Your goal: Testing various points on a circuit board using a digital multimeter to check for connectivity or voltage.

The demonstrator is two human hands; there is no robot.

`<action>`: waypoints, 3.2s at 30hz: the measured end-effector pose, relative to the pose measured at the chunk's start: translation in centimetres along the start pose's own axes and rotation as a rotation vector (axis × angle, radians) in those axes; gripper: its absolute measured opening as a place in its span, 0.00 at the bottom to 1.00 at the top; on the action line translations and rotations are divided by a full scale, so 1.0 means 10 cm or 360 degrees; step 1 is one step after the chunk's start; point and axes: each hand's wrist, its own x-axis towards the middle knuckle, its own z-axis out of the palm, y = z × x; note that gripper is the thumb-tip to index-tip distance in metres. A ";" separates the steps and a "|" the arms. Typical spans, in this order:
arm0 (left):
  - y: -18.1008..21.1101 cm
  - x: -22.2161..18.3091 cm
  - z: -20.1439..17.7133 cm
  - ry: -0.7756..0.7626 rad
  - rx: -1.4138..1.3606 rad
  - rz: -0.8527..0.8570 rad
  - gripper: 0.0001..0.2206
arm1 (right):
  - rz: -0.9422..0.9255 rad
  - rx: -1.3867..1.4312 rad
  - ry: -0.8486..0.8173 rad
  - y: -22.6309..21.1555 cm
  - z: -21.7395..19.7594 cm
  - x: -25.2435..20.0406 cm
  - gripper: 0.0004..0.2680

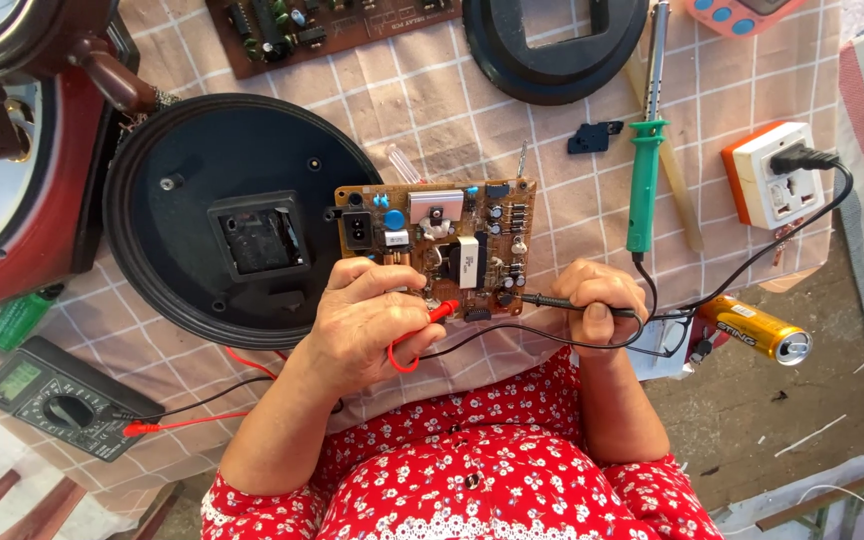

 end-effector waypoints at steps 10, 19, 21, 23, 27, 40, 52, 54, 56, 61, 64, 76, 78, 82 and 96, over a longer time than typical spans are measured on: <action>0.00 0.01 0.01 -0.0010 -0.0006 0.0004 0.08 | 0.0031 -0.0015 -0.0037 0.01 -0.03 -0.02 0.12; 0.04 0.04 -0.01 0.0009 -0.0028 0.0013 0.08 | 0.0061 0.0033 -0.0056 -0.03 -0.03 0.01 0.12; 0.05 0.05 -0.03 0.0039 -0.0062 -0.0015 0.08 | 0.0031 -0.0072 -0.0129 -0.07 -0.01 0.07 0.12; 0.10 0.05 -0.05 0.0039 -0.0034 0.0001 0.08 | -0.0041 -0.0219 -0.0152 -0.17 -0.01 0.11 0.12; 0.16 0.01 -0.08 0.0011 0.0056 0.0030 0.08 | -0.0115 -0.0414 -0.0195 -0.34 -0.02 0.14 0.11; 0.35 0.01 0.10 -0.0004 0.0228 0.0195 0.09 | -0.0202 -0.0266 -0.0025 -0.26 -0.03 -0.02 0.11; 0.59 -0.33 0.27 0.0235 0.0425 0.0221 0.06 | -0.0284 -0.0267 -0.0045 -0.29 -0.05 -0.11 0.11; 0.63 -0.38 0.31 0.0286 0.0521 0.0292 0.06 | -0.0303 -0.0348 -0.0052 -0.25 -0.08 -0.16 0.11; 0.64 -0.44 0.33 0.0337 0.0541 0.0280 0.06 | -0.0303 -0.0333 -0.0046 -0.28 -0.06 -0.16 0.11; 0.67 -0.56 0.32 0.0431 0.0494 0.0232 0.07 | -0.0323 -0.0275 -0.0029 -0.37 -0.03 -0.18 0.11; 0.68 -0.57 0.30 0.0460 0.0533 0.0201 0.07 | -0.0312 -0.0141 0.0041 -0.41 -0.02 -0.19 0.12; 0.56 -0.54 0.30 0.0381 0.0432 0.0004 0.07 | -0.0290 -0.0340 -0.0167 -0.35 0.04 -0.15 0.10; 0.54 -0.52 0.28 0.0380 0.0403 -0.0010 0.07 | -0.0348 -0.0398 -0.0231 -0.29 0.02 -0.18 0.10; 0.49 -0.51 0.25 0.0376 0.0392 0.0024 0.07 | -0.0407 -0.0419 -0.0314 -0.28 0.02 -0.17 0.09; 0.40 -0.51 -0.36 0.0519 0.0521 -0.0092 0.08 | -0.0306 -0.0456 -0.0387 -0.32 0.07 -0.06 0.11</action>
